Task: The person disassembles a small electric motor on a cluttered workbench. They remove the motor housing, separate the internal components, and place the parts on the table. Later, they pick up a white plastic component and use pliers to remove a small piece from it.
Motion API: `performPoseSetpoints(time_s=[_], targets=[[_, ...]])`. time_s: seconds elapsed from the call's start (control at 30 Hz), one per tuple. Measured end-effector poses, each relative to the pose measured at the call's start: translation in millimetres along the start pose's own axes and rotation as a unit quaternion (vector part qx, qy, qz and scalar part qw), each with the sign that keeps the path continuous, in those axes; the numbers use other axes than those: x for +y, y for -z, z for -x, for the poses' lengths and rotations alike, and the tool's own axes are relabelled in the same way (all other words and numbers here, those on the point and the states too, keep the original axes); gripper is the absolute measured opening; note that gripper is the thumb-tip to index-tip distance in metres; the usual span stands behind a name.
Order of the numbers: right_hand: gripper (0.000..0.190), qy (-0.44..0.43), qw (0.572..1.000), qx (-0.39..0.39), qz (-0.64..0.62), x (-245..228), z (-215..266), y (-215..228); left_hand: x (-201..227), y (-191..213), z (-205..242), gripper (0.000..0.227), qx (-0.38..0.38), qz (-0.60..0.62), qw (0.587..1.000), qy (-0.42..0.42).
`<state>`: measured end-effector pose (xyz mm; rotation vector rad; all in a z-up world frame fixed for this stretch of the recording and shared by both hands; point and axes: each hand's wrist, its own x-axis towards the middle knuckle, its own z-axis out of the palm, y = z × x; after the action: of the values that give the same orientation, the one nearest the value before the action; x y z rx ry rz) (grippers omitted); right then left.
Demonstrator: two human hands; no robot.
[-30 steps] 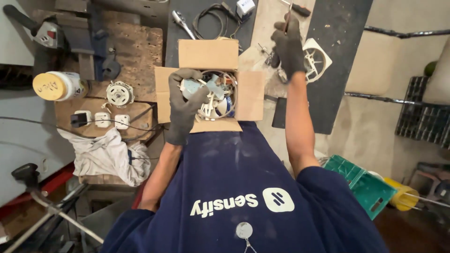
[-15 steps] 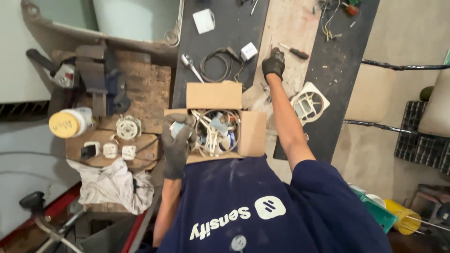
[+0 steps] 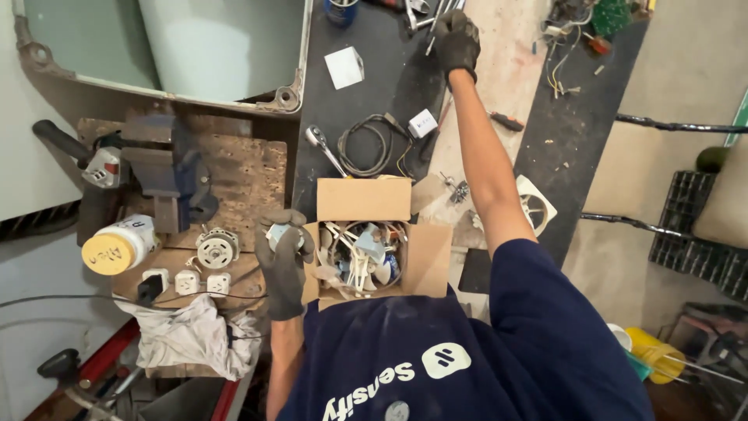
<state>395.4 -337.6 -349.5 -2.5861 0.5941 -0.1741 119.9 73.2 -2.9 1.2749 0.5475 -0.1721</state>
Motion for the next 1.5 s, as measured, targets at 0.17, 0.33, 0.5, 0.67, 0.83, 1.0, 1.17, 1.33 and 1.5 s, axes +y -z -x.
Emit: performPoseSetpoints(time_s=[0.17, 0.33, 0.5, 0.67, 0.83, 1.0, 1.17, 1.33, 1.5], targets=[[0.028, 0.125, 0.974, 0.176, 0.064, -2.9, -42.1, -62.7, -4.5, 3.8, -9.1, 0.005, 0.030, 0.025, 0.999, 0.010], [0.047, 0.139, 0.975, -0.005, 0.176, -24.8, -28.1, -75.6, -16.2, 9.7, -11.1, 0.006, 0.010, 0.025, 1.000, -0.013], [0.055, 0.184, 0.964, -0.056, 0.184, -30.0, -0.9, -49.7, -27.1, 15.9, -12.9, 0.007, -0.013, 0.049, 0.997, -0.055], [0.056, 0.081, 0.879, -0.385, 0.271, -94.0, 29.6, 33.0, -38.7, 22.1, -15.1, 0.007, -0.036, 0.045, 0.998, -0.029], [0.038, 0.185, 0.960, -0.081, 0.192, -32.7, -35.7, -58.1, -32.5, 19.7, -13.3, 0.006, -0.041, 0.043, 0.998, -0.036], [0.075, 0.210, 0.948, -0.131, 0.202, -38.6, -47.4, -80.0, -22.4, 20.2, -5.4, 0.013, 0.006, 0.059, 0.998, -0.034], [0.049, 0.049, 0.947, -0.249, 0.194, -93.4, -3.8, 2.0, -35.8, 35.8, 4.2, 0.001, -0.045, 0.079, 0.992, -0.082], [0.038, -0.050, 0.971, -0.197, 0.124, -64.6, 28.0, 29.4, -17.6, 24.0, 16.5, 0.003, -0.042, 0.063, 0.996, -0.051], [0.073, -0.071, 0.990, -0.118, -0.038, -32.9, 43.3, 59.2, -22.7, 21.2, 21.3, 0.005, -0.122, 0.074, 0.988, -0.067]])
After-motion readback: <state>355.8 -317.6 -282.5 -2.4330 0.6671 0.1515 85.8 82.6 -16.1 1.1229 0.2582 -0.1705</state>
